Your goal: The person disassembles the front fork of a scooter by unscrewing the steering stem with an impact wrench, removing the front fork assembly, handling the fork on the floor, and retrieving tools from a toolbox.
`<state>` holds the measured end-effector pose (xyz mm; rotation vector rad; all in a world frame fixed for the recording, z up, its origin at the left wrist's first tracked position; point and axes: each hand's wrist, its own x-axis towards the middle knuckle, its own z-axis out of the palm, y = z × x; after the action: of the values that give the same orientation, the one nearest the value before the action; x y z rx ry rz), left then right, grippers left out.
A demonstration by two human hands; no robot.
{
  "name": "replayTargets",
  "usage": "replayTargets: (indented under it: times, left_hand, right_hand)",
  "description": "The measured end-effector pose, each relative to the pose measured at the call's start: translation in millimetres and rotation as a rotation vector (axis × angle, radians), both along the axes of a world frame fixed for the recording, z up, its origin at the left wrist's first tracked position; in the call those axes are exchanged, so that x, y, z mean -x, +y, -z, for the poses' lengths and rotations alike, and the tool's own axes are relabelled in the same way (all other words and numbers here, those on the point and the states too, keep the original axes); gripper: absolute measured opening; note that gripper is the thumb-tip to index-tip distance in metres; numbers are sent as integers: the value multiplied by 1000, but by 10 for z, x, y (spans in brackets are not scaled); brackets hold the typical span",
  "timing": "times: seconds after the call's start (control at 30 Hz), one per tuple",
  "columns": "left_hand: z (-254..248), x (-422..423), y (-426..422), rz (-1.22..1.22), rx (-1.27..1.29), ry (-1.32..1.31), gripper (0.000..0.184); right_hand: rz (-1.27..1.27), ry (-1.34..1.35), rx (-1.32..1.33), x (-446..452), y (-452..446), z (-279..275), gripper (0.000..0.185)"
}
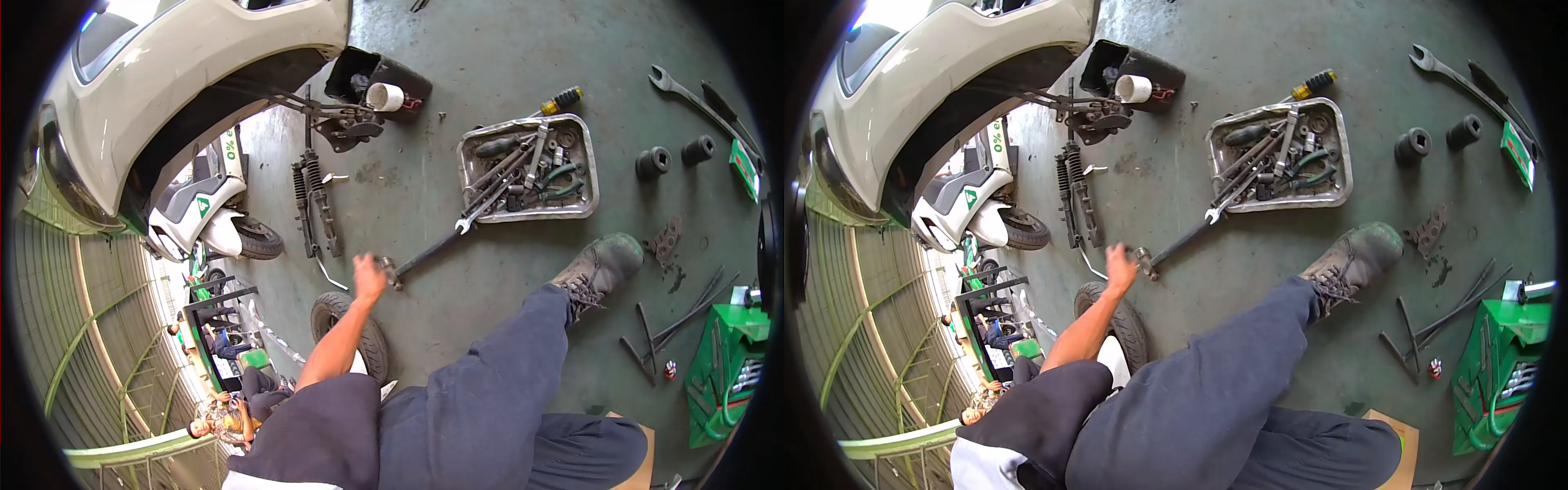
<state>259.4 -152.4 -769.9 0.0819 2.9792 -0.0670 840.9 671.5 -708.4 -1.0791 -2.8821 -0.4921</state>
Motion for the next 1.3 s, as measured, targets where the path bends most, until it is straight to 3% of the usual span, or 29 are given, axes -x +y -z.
replayTargets:
  times: [0.03,0.07,0.1,0.13,0.17,0.2,0.27,0.3,0.33,0.37,0.47,0.53,0.57,0.67,0.7,0.73,0.77,0.83,0.9,0.97,1.0,1.03,1.1,1.13,1.3]
  left_hand:
    - [58,-4,-590,33,64,0,32]
    - [133,37,-1154,4,277,17,26]
    - [48,20,-1375,-177,326,69,21]
    - [180,119,-1992,-116,423,14,20]
    - [289,229,-2004,-189,450,-6,20]
    - [306,271,-1866,-206,447,6,20]
    - [382,418,-1305,-177,301,125,21]
    - [397,494,-873,-138,144,217,21]
    - [368,572,-289,-75,-31,275,22]
    - [264,592,336,5,-221,317,22]
    - [-155,498,1900,267,-664,286,24]
    - [-401,195,2971,509,-857,139,25]
    - [-524,29,3472,678,-835,126,23]
    - [-819,-811,4932,922,-1039,-218,25]
    - [-835,-988,5316,1213,-1000,-232,25]
    - [-950,-1326,5626,1147,-1073,-598,20]
    - [-1058,-1702,5911,1277,-1138,-685,24]
    - [-1313,-2384,6303,1571,-1117,-757,41]
    - [-1084,-2995,6597,1650,-1238,-792,54]
    - [-1103,-3260,6670,1556,-818,-1176,64]
    - [-1073,-3271,6696,1624,-689,-1203,66]
    - [-1017,-3291,6671,1705,-963,-1050,64]
    - [-904,-3320,6648,1667,-877,-952,58]
    - [-987,-3272,6676,1589,-813,-1150,51]
    - [-927,-3124,6758,1597,-949,-942,45]
  right_hand:
    - [147,42,131,-107,33,-22,53]
    - [66,68,192,-523,338,267,48]
    - [-13,90,257,-956,662,588,45]
    - [-91,109,325,-1268,930,869,43]
    - [10,310,426,-764,324,439,38]
    - [80,20,204,-288,-152,28,40]
    - [207,-12,172,251,-508,-272,33]
    - [270,118,92,569,-690,-376,35]
    - [429,277,143,703,-671,-381,39]
    - [462,225,120,789,-707,-409,48]
    - [538,564,94,991,-773,-310,63]
    - [694,686,13,845,-814,-249,72]
    - [712,680,-40,839,-796,-191,71]
    - [915,831,165,954,-859,-363,62]
    - [956,810,190,958,-870,-396,58]
    - [924,849,168,942,-873,-381,52]
    - [915,898,151,940,-895,-393,48]
    - [906,907,114,928,-909,-354,44]
    - [960,844,177,955,-928,-468,37]
    - [990,767,230,909,-952,-562,32]
    - [991,718,257,872,-955,-599,29]
    - [993,668,290,849,-984,-638,27]
    - [1005,636,305,795,-1026,-699,23]
    - [1011,595,318,730,-1035,-713,23]
    - [996,516,440,546,-1171,-844,38]
